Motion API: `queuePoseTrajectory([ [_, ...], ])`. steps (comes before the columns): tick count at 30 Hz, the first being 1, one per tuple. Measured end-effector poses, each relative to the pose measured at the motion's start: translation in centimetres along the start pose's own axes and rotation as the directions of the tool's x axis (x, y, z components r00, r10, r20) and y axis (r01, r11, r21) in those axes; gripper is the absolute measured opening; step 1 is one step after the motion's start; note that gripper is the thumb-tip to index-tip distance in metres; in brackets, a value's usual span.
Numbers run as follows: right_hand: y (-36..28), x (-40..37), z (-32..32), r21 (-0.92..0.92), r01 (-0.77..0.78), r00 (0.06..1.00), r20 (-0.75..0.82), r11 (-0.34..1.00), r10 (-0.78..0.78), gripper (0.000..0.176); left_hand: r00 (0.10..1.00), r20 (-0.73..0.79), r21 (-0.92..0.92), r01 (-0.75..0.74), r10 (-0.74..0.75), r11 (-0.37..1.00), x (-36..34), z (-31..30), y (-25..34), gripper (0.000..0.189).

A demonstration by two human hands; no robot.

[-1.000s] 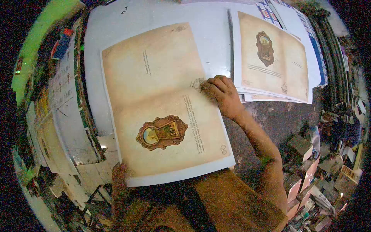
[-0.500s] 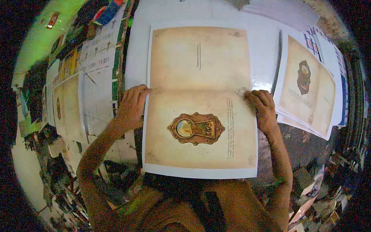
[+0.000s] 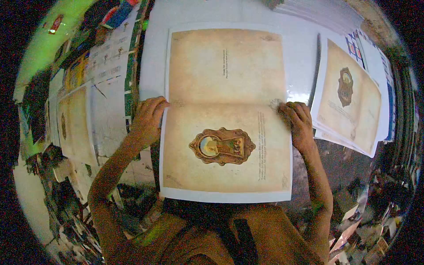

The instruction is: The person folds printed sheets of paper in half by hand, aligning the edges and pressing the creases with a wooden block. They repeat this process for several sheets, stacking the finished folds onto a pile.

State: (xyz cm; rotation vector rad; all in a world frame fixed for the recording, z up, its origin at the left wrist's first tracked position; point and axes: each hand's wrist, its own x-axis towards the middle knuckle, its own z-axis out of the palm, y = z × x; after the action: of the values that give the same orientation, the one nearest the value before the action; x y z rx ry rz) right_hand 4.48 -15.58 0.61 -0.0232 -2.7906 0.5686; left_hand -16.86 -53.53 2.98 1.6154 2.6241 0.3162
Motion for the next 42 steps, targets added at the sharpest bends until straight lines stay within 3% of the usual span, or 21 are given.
queuePoseTrajectory([
  [2, -0.2, 0.2, -0.1, -0.022, -0.017, 1.0, 0.01, 1.0, 0.017, 0.03, 0.999, 0.045, -0.006, 0.031, -0.031, 1.0, -0.1, 0.2, -0.4, 0.052],
  [8, -0.1, 1.1, -0.8, 0.073, 0.0, 1.0, 0.017, 0.997, -0.002, 0.032, 0.999, -0.035, -0.086, -0.007, 0.004, 0.996, 0.2, 0.1, -1.3, 0.043],
  [11, 0.0, 1.6, -1.4, 0.179, -0.063, 0.997, 0.064, 0.982, 0.052, 0.033, 1.0, -0.008, -0.179, 0.009, -0.011, 0.984, 0.8, 0.1, -1.9, 0.03],
  [14, 0.3, 2.0, -1.5, 0.303, -0.152, 0.986, 0.108, 0.941, 0.124, 0.033, 0.999, -0.033, -0.281, -0.035, 0.027, 0.959, 1.0, 0.7, -3.1, 0.03],
  [17, 0.8, 2.8, -1.6, 0.442, -0.255, 0.967, 0.133, 0.86, 0.219, 0.031, 0.949, 0.301, -0.266, 0.174, -0.089, 0.948, 1.8, 1.3, -4.7, 0.026],
  [18, -0.4, 3.6, -2.3, 0.288, -0.506, 0.86, 0.243, 0.813, 0.449, 0.031, 0.991, 0.133, -0.176, 0.01, 0.014, 0.984, 1.4, 1.8, -5.3, 0.025],
  [19, 0.3, 4.2, -2.0, 0.359, -0.397, 0.918, 0.172, 0.845, 0.358, 0.029, 0.99, -0.026, -0.057, -0.138, 0.136, 0.989, 1.1, 2.3, -5.7, 0.025],
  [21, 1.5, 4.8, -1.6, 0.308, -0.204, 0.978, 0.109, 0.929, 0.178, 0.029, 0.989, -0.123, -0.143, -0.105, 0.087, 0.984, 1.2, 2.9, -5.9, 0.032],
  [23, 1.2, 6.0, -2.0, 0.203, -0.412, 0.903, 0.224, 0.888, 0.367, 0.042, 0.968, 0.082, -0.527, 0.244, -0.237, 0.814, 4.4, -0.3, -4.1, 0.046],
  [24, 0.9, 6.9, -2.1, 0.26, -0.403, 0.913, 0.18, 0.877, 0.366, 0.053, 0.849, 0.386, -0.17, 0.449, -0.36, 0.877, 5.7, -1.9, -4.4, 0.063],
  [25, 0.6, 7.8, -2.0, 0.318, -0.391, 0.92, 0.136, 0.864, 0.367, 0.066, 0.817, 0.418, -0.204, 0.51, -0.397, 0.836, 6.4, -2.1, -4.6, 0.065],
  [26, 1.2, 8.1, -1.5, 0.256, -0.417, 0.909, 0.119, 0.872, 0.399, 0.073, 0.783, 0.449, -0.235, 0.568, -0.43, 0.789, 7.0, -2.1, -4.5, 0.068],
  [28, 1.9, 8.5, -0.6, 0.131, -0.464, 0.886, 0.073, 0.876, 0.458, 0.089, 0.752, 0.457, -0.291, 0.631, -0.475, 0.719, 7.6, -2.4, -3.8, 0.075],
  [31, -0.1, 10.2, -2.3, 0.166, -0.644, 0.76, 0.254, 0.747, 0.599, 0.098, 0.719, 0.528, -0.206, 0.625, -0.452, 0.753, 8.1, -1.2, -5.2, 0.074],
  [34, -3.8, 11.2, -5.0, -0.006, -0.651, 0.746, 0.181, 0.759, 0.641, 0.101, 0.705, 0.563, -0.209, 0.627, -0.432, 0.751, 8.3, -1.8, -5.2, 0.074],
  [35, -5.0, 11.3, -5.2, -0.122, -0.479, 0.877, -0.037, 0.869, 0.479, 0.101, 0.697, 0.567, -0.219, 0.641, -0.438, 0.736, 8.3, -2.0, -5.2, 0.074],
  [36, -6.2, 11.3, -5.2, -0.272, -0.31, 0.941, -0.225, 0.911, 0.253, 0.102, 0.689, 0.574, -0.227, 0.654, -0.443, 0.722, 8.2, -2.1, -5.1, 0.073],
  [37, -7.3, 11.7, -5.2, -0.442, -0.161, 0.931, -0.365, 0.882, -0.013, 0.102, 0.681, 0.58, -0.235, 0.665, -0.447, 0.709, 8.1, -2.2, -5.1, 0.073],
  [39, -11.3, 13.7, -4.7, -0.254, -0.08, 0.952, -0.306, 0.964, -0.002, 0.101, 0.707, 0.551, -0.283, 0.658, -0.443, 0.698, 7.7, -2.4, -4.9, 0.073],
  [41, -13.8, 16.3, -2.0, -0.279, -0.024, 0.976, -0.214, 0.96, -0.038, 0.091, 0.728, 0.535, -0.318, 0.644, -0.43, 0.696, 7.5, -2.5, -4.6, 0.073],
  [42, -14.0, 17.6, 0.4, -0.299, -0.003, 0.968, -0.239, 0.954, -0.072, 0.086, 0.734, 0.528, -0.329, 0.641, -0.428, 0.693, 7.5, -2.6, -4.6, 0.073],
])
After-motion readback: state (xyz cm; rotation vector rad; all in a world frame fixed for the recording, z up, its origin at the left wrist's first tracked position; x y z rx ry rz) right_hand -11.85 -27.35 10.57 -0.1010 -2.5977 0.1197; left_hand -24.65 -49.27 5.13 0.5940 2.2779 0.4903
